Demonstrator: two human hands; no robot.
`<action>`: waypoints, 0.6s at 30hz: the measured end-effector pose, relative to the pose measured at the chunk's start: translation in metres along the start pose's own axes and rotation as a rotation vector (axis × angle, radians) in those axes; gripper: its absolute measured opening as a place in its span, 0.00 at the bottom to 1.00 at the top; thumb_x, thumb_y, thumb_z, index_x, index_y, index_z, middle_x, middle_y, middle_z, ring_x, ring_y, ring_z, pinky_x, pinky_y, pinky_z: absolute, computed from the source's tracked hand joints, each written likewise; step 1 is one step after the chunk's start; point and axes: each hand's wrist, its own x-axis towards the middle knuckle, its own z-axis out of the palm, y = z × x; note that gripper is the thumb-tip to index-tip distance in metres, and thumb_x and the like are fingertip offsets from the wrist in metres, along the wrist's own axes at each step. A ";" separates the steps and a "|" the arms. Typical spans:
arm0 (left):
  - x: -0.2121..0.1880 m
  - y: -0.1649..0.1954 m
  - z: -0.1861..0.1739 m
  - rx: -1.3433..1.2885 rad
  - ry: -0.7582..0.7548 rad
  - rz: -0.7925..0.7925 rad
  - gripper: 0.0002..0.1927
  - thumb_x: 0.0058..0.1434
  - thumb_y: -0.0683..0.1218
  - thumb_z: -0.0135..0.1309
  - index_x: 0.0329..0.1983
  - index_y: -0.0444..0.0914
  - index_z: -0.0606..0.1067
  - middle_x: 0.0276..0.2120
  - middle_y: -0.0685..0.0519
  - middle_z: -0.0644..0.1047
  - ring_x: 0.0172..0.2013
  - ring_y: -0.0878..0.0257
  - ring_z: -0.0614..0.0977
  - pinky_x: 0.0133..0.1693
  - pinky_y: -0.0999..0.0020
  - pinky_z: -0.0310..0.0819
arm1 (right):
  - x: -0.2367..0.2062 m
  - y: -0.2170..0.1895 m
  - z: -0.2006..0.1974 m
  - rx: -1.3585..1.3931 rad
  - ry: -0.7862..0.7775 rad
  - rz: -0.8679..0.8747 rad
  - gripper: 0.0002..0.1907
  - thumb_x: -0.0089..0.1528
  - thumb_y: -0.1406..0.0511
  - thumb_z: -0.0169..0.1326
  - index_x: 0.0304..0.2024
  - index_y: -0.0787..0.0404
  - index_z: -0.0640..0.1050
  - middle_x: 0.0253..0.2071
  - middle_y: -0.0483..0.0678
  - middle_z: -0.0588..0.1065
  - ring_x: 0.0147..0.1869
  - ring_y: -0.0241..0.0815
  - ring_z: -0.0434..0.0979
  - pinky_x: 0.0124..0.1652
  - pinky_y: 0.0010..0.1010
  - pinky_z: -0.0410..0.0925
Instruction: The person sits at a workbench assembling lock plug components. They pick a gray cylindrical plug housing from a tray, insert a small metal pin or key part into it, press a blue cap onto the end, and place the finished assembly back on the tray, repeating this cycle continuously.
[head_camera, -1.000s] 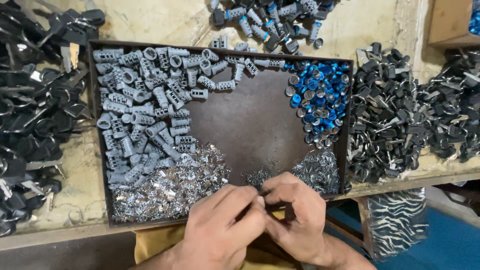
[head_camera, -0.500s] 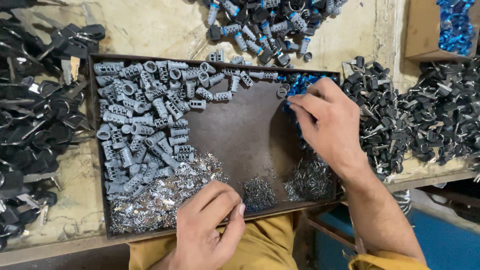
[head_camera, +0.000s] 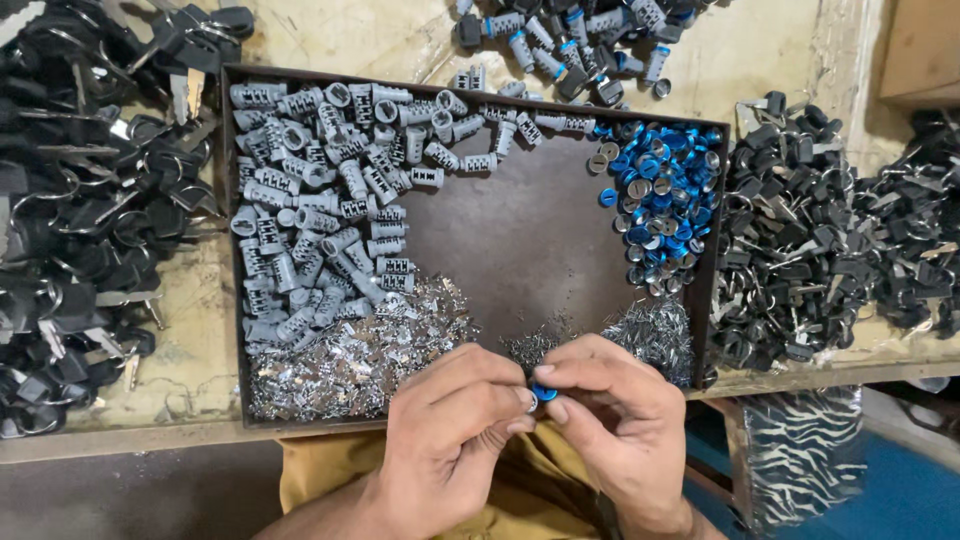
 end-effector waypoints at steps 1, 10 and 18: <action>0.000 0.002 0.001 -0.002 0.000 -0.001 0.07 0.60 0.34 0.61 0.39 0.34 0.75 0.36 0.50 0.78 0.33 0.56 0.80 0.37 0.67 0.76 | -0.002 0.000 -0.002 -0.010 -0.008 -0.006 0.12 0.60 0.79 0.58 0.47 0.71 0.81 0.47 0.56 0.77 0.46 0.38 0.78 0.44 0.24 0.71; 0.001 0.011 -0.002 -0.053 -0.071 -0.045 0.08 0.57 0.34 0.61 0.37 0.35 0.74 0.36 0.48 0.78 0.33 0.56 0.80 0.34 0.68 0.75 | -0.006 -0.003 -0.002 0.032 -0.024 -0.080 0.11 0.61 0.77 0.59 0.47 0.70 0.82 0.45 0.55 0.76 0.43 0.37 0.76 0.40 0.22 0.68; -0.005 0.003 -0.004 -0.785 -0.091 -0.679 0.28 0.59 0.34 0.63 0.60 0.43 0.68 0.38 0.54 0.76 0.38 0.70 0.76 0.40 0.74 0.72 | -0.002 -0.018 -0.006 -0.309 -0.217 -0.251 0.27 0.50 0.67 0.70 0.51 0.64 0.79 0.43 0.52 0.71 0.43 0.42 0.75 0.42 0.28 0.69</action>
